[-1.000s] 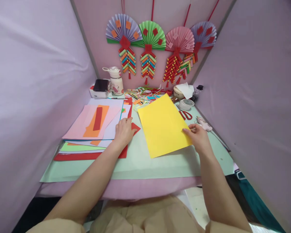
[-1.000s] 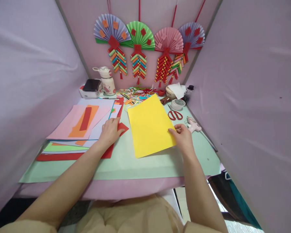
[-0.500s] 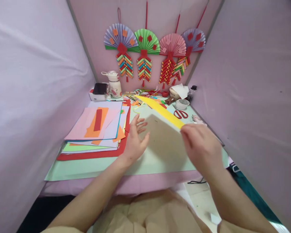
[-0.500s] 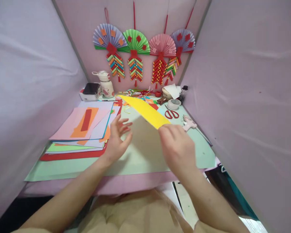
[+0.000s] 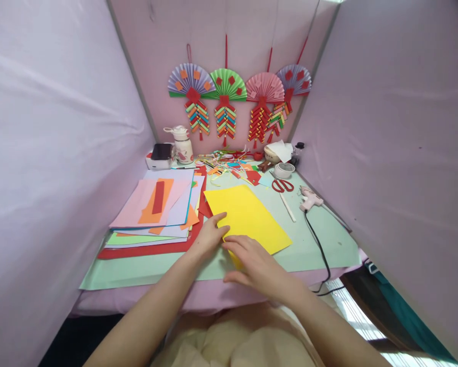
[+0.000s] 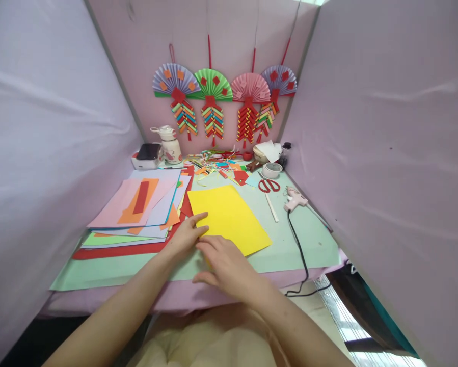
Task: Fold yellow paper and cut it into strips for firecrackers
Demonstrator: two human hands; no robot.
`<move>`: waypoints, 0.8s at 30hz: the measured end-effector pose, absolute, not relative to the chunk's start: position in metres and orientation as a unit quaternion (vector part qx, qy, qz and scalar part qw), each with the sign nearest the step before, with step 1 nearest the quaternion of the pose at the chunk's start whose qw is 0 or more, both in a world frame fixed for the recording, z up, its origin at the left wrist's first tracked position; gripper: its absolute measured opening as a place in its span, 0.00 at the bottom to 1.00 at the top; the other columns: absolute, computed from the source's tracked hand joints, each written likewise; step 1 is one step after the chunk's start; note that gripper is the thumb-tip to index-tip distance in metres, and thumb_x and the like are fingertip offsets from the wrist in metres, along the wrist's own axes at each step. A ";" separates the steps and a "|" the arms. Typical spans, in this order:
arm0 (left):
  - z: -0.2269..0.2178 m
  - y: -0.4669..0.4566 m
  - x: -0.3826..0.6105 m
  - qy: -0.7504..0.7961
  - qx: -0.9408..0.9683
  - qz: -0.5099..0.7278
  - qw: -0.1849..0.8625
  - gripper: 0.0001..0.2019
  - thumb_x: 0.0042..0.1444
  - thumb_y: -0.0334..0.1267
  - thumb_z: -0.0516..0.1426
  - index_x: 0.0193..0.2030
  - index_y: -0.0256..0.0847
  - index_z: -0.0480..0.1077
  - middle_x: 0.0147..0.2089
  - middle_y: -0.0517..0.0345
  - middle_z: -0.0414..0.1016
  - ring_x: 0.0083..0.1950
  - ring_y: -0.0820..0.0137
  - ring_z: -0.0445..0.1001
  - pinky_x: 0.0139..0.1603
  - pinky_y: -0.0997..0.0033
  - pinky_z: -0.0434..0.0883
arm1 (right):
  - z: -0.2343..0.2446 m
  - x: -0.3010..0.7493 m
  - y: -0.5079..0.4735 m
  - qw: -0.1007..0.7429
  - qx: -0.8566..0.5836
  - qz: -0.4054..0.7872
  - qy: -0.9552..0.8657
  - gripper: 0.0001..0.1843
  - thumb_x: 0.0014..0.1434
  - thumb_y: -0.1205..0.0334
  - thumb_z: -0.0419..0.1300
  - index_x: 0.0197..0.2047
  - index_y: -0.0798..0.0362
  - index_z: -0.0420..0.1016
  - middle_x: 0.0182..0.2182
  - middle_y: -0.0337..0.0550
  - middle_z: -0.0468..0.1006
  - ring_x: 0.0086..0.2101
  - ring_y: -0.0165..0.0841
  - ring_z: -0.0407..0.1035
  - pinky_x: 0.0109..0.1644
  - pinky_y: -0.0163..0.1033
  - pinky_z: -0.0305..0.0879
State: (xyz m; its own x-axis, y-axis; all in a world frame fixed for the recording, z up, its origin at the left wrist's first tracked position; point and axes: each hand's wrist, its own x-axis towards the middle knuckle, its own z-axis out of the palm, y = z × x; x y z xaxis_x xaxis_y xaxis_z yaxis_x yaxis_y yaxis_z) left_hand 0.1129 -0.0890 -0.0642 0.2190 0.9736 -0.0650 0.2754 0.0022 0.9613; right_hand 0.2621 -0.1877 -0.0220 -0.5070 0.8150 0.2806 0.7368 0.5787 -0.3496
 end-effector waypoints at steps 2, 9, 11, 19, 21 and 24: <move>-0.064 -0.087 0.107 0.491 0.558 0.355 0.567 0.27 0.53 0.33 0.57 0.61 0.38 0.62 0.61 0.46 0.68 0.53 0.62 0.73 0.48 0.63 0.73 | -0.022 0.292 -0.195 0.219 -0.432 0.117 -0.867 0.35 0.54 0.50 0.64 0.62 0.50 0.58 0.61 0.49 0.62 0.61 0.40 0.55 0.63 0.50 0.56; -0.058 -0.077 0.103 0.429 0.443 0.326 0.717 0.31 0.49 0.27 0.60 0.62 0.37 0.62 0.55 0.45 0.73 0.47 0.65 0.77 0.45 0.67 0.74 | -0.073 0.387 -0.201 0.284 -0.476 -0.006 -0.832 0.27 0.62 0.72 0.48 0.63 0.45 0.61 0.59 0.46 0.67 0.61 0.38 0.57 0.64 0.57 0.52; -0.056 -0.079 0.105 0.428 0.449 0.325 0.714 0.30 0.51 0.29 0.59 0.63 0.37 0.60 0.57 0.43 0.71 0.49 0.63 0.76 0.48 0.65 0.74 | -0.088 0.395 -0.200 0.332 -0.458 -0.027 -0.824 0.29 0.62 0.75 0.43 0.62 0.45 0.63 0.56 0.44 0.71 0.59 0.36 0.60 0.63 0.54 0.57; -0.048 -0.128 0.084 0.471 0.744 0.317 0.351 0.44 0.50 0.43 0.62 0.70 0.47 0.43 0.72 0.49 0.43 0.71 0.57 0.46 0.67 0.53 0.55 | -0.102 0.394 -0.194 0.375 -0.474 -0.026 -0.797 0.28 0.62 0.75 0.43 0.60 0.44 0.67 0.53 0.41 0.74 0.57 0.35 0.64 0.61 0.51 0.63; -0.050 -0.141 0.076 0.416 0.833 0.244 0.271 0.48 0.47 0.41 0.65 0.70 0.50 0.42 0.73 0.51 0.39 0.72 0.56 0.41 0.69 0.49 0.48 | -0.103 0.393 -0.195 0.379 -0.483 -0.021 -0.789 0.28 0.62 0.75 0.43 0.59 0.44 0.68 0.53 0.40 0.74 0.57 0.35 0.64 0.61 0.50 0.63; -0.062 -0.147 0.074 0.352 0.900 0.200 0.163 0.35 0.54 0.33 0.59 0.68 0.49 0.52 0.71 0.52 0.49 0.71 0.60 0.47 0.69 0.47 0.47 | -0.105 0.391 -0.196 0.379 -0.495 -0.009 -0.782 0.28 0.61 0.76 0.43 0.58 0.45 0.69 0.53 0.40 0.74 0.57 0.34 0.64 0.61 0.49 0.63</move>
